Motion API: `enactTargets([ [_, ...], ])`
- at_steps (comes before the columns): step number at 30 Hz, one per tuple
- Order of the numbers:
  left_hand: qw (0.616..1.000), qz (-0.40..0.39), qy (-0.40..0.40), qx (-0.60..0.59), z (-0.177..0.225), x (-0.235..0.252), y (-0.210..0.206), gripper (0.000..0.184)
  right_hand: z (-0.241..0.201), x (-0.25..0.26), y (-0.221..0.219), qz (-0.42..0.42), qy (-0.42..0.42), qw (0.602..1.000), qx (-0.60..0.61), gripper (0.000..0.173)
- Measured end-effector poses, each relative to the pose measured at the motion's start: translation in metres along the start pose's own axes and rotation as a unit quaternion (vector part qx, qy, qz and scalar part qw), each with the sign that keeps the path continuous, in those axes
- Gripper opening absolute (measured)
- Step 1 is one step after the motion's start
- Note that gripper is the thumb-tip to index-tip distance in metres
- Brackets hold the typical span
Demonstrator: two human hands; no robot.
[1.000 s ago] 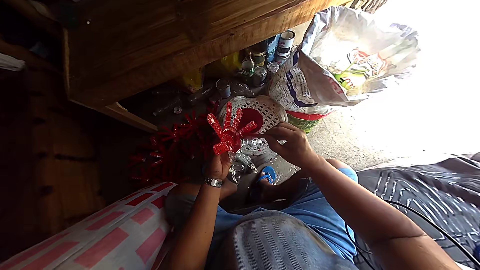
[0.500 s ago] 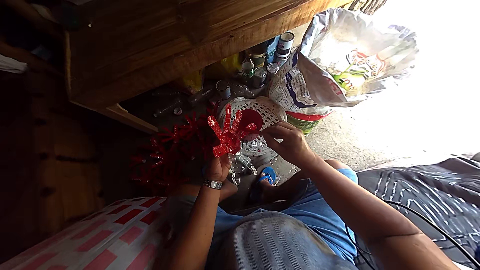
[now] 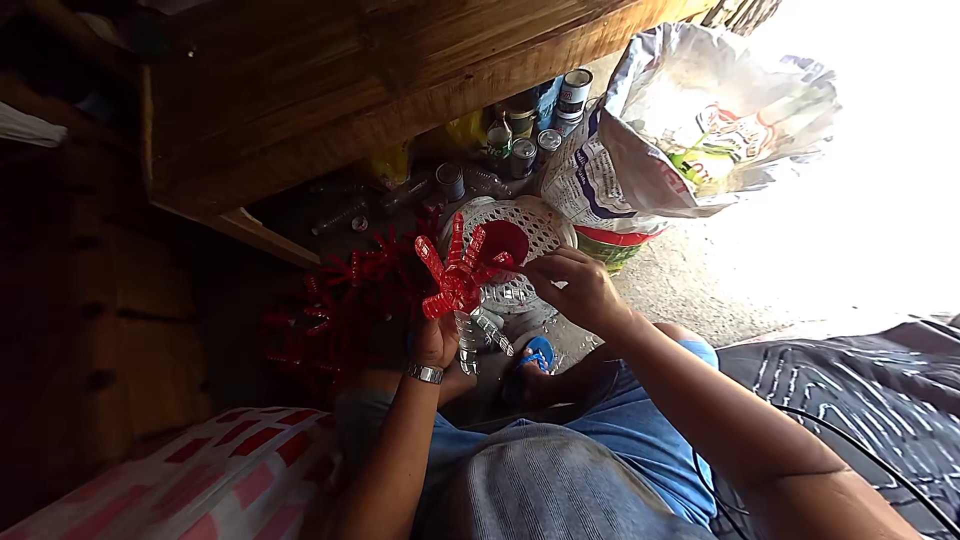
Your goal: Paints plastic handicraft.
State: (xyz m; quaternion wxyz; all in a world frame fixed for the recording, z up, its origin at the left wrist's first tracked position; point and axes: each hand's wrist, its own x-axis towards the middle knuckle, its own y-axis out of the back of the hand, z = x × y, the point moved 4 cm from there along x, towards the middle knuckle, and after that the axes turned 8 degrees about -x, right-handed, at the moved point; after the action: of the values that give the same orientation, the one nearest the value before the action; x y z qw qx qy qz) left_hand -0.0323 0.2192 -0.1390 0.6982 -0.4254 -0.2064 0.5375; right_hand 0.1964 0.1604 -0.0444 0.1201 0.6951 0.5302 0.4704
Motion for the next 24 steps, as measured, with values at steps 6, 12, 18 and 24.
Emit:
enactTargets([
  [6,1.0,0.004,0.007,0.003,0.001,-0.002,0.003,0.028,0.0,-0.012,0.003,-0.01,0.005,1.0,-0.002,0.014],
  [12,1.0,0.018,0.009,0.007,0.001,-0.002,-0.001,0.029,-0.005,-0.001,-0.001,-0.003,0.02,1.0,-0.012,0.016],
  [18,1.0,0.021,0.01,0.006,0.001,-0.001,-0.001,0.025,-0.004,-0.016,-0.002,-0.02,0.012,1.0,-0.008,0.016],
  [24,1.0,0.012,0.007,-0.004,0.002,-0.003,-0.001,0.03,-0.007,-0.007,0.01,0.018,0.023,0.999,-0.015,0.015],
])
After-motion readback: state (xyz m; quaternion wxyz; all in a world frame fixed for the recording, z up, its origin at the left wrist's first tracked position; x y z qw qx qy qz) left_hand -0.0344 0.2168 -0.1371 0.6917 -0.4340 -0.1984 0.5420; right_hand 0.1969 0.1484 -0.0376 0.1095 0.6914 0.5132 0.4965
